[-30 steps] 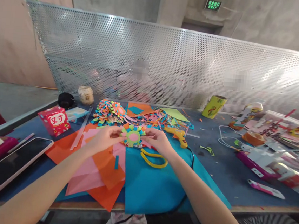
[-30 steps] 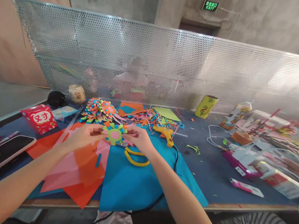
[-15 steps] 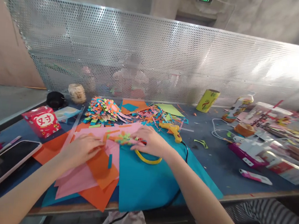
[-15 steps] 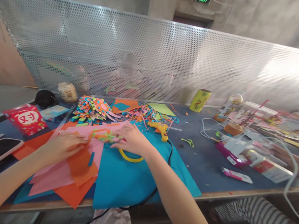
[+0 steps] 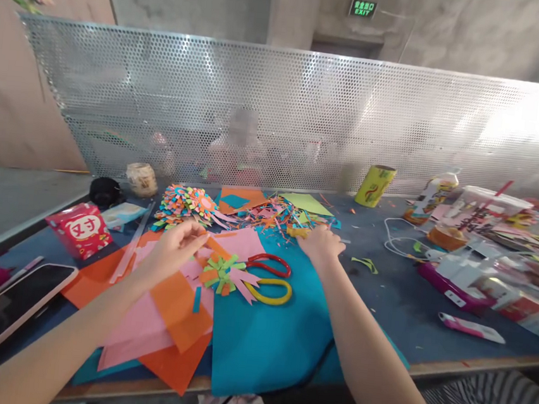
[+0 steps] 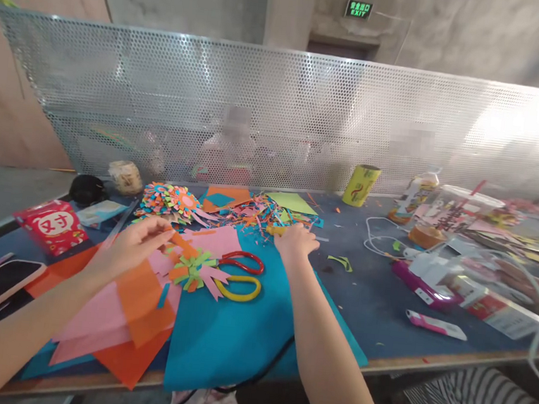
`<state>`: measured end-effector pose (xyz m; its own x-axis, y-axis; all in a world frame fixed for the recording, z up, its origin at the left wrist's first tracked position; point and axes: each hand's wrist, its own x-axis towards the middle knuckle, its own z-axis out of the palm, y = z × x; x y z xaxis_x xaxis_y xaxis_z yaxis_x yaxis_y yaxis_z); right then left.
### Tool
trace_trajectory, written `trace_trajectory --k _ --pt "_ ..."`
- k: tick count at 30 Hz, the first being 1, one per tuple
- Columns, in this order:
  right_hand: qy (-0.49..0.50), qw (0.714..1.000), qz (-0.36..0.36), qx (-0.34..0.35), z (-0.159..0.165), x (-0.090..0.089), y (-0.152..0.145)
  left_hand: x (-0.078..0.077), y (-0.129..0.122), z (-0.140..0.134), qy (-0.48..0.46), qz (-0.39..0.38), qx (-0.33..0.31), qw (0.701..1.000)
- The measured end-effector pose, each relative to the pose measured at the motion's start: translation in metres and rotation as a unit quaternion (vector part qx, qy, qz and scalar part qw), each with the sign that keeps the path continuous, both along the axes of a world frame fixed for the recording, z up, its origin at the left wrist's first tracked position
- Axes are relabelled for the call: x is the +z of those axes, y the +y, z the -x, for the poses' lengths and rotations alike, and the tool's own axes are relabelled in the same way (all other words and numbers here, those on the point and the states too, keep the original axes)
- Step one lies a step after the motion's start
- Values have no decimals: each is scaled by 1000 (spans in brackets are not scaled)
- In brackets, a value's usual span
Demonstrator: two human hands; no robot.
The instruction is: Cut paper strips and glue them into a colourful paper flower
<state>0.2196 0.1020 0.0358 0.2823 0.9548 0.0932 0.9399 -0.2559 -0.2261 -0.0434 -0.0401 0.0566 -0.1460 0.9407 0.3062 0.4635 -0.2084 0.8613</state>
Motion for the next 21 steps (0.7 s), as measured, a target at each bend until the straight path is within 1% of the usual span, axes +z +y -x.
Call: trace_trajectory --k 3,5,8,10,13,15,18,20,21 --pt "31 998 47 -7 -8 -2 9 -7 13 -10 -67 8 -41 997" --pt "46 997 58 1 -13 -2 14 -14 18 -11 -97 11 -41 994" --pt "61 997 45 12 -19 -1 18 -26 18 -5 -156 33 -21 987" --pt "64 998 8 3 -21 3 18 -30 17 -2 -211 55 -3 976" --pt "63 992 -104 -11 -20 6 14 -29 15 -2 -263 76 11 962" --pt "58 984 -169 4 -18 6 11 -27 14 -4 -265 83 9 961" --pt "45 971 -232 44 -13 3 11 -26 12 -6 -246 83 8 966" --pt "33 963 -260 62 -11 0 13 -27 12 -6 -222 76 5 972" --pt "24 963 -262 67 -10 -2 15 -28 12 -5 -203 70 0 977"
